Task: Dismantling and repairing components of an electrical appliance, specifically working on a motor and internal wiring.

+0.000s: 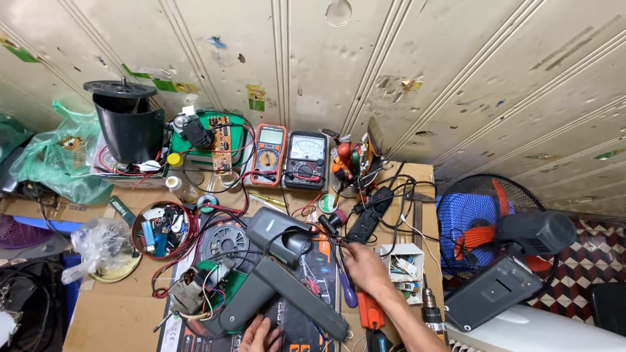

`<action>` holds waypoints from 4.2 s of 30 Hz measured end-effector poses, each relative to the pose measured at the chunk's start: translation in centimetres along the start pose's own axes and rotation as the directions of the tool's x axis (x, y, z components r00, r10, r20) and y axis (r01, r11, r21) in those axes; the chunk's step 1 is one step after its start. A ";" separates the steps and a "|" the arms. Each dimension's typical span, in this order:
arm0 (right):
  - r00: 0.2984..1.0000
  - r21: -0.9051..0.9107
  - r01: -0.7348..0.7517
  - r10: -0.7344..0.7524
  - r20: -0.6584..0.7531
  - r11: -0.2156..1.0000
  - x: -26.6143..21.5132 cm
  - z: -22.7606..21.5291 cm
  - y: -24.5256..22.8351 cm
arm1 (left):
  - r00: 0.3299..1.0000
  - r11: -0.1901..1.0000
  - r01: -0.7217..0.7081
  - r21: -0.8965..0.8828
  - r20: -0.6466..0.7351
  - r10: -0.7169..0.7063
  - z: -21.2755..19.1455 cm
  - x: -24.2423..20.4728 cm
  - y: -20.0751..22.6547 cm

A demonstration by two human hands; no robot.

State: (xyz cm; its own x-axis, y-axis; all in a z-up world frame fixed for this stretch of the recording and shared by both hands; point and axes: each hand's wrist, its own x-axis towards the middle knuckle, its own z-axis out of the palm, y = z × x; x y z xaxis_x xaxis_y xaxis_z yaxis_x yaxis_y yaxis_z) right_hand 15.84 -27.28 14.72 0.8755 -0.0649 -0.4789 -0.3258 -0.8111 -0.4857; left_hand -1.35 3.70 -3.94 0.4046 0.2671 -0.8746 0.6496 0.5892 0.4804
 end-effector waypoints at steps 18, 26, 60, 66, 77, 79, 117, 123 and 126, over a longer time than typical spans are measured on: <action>0.714 0.418 0.006 0.289 -0.637 0.908 -1.5 -8.8 -1.2 | 0.996 0.995 -0.030 0.092 0.082 0.023 2.6 1.4 1.0; 0.935 0.826 0.043 0.269 -0.232 0.562 2.2 -10.2 4.0 | 0.978 0.979 -0.184 0.087 0.120 0.173 4.8 -3.4 4.7; 0.930 0.332 0.364 -0.357 -0.084 0.870 0.2 4.3 -7.6 | 0.218 0.009 -0.946 0.323 0.617 0.756 14.9 -17.6 20.8; 0.836 0.132 0.392 -0.292 -0.464 0.910 -1.8 -0.2 -11.0 | 0.312 0.075 -0.919 0.388 0.595 0.741 14.4 -18.0 20.3; 0.958 0.392 0.206 -0.103 -0.268 0.896 0.2 -2.0 -8.4 | 0.324 0.102 -0.923 0.371 0.608 0.725 14.1 -16.7 20.0; 0.978 0.469 0.198 -0.142 -0.152 0.861 0.3 -1.8 -6.0 | 0.276 0.064 -0.941 0.332 0.641 0.716 13.8 -17.1 20.6; 0.979 -0.196 0.188 -0.168 0.115 0.962 -8.2 1.2 -9.4 | 0.599 -0.109 -0.728 0.676 0.706 0.376 2.7 -8.8 2.4; 0.994 -0.123 0.082 -0.072 0.086 0.989 -9.7 1.9 -10.3 | 0.952 0.955 -0.292 -0.048 -0.106 0.286 -4.6 -8.2 6.9; 0.985 -0.027 0.173 -0.173 0.028 0.985 -8.9 5.0 -5.9 | 0.943 0.925 -0.325 -0.196 -0.138 0.302 -4.4 -9.2 8.2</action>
State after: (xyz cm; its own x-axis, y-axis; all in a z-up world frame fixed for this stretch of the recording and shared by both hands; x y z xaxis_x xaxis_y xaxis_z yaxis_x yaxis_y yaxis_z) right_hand 8.24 -18.99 18.22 0.9081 0.0925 -0.4085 -0.1595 -0.8255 -0.5415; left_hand -2.57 9.39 7.79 0.4891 0.5348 -0.6890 0.3438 0.6077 0.7158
